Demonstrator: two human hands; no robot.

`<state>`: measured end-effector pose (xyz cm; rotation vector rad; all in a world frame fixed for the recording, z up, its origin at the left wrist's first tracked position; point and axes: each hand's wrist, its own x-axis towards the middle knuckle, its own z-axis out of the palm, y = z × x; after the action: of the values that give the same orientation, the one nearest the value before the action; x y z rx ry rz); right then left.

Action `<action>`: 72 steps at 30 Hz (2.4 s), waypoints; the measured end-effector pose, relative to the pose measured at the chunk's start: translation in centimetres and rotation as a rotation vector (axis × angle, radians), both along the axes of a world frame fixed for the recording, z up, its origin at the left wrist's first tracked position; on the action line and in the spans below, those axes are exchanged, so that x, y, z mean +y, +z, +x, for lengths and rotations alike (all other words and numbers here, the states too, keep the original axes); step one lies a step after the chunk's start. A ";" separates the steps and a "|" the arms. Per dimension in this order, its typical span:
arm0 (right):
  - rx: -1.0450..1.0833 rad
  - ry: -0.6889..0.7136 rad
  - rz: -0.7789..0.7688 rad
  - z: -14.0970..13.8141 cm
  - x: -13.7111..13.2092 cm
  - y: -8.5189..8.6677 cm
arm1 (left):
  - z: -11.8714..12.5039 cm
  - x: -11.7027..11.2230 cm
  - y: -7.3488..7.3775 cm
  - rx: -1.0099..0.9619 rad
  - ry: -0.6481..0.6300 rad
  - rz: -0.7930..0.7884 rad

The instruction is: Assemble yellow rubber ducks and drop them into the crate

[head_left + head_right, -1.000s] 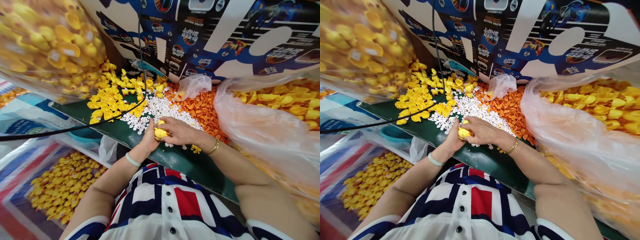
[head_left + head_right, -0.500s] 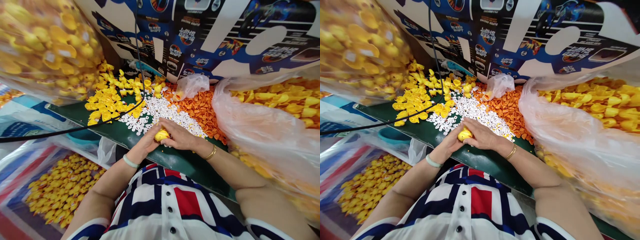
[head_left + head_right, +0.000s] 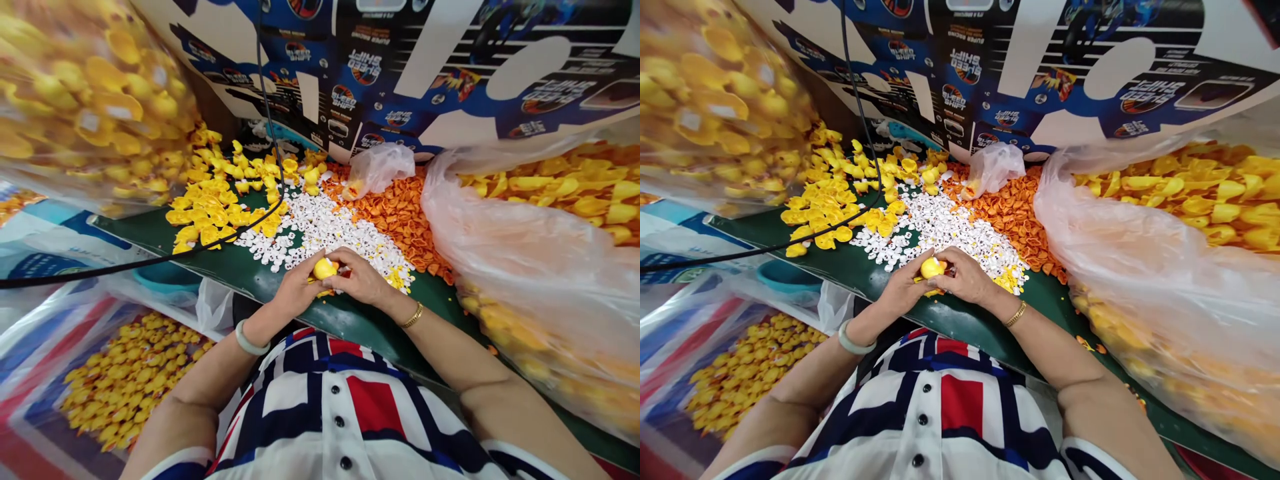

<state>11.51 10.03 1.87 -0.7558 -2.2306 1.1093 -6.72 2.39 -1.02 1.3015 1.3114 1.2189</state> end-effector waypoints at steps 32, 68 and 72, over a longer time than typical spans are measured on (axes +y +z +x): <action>-0.286 -0.244 0.416 0.0 -3.4 -1.1 | 3.0 3.0 1.1 -0.677 0.181 -0.225; -0.177 0.222 0.078 -0.1 -3.7 -3.1 | -2.8 -6.4 0.7 0.884 -0.109 0.207; -0.253 0.231 0.175 0.4 -3.4 -2.8 | -2.3 -5.7 0.7 0.883 -0.134 0.220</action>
<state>11.90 6.59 -0.97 -0.6037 -2.6430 0.9471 -9.06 -3.34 -0.31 2.1896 1.6626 0.7015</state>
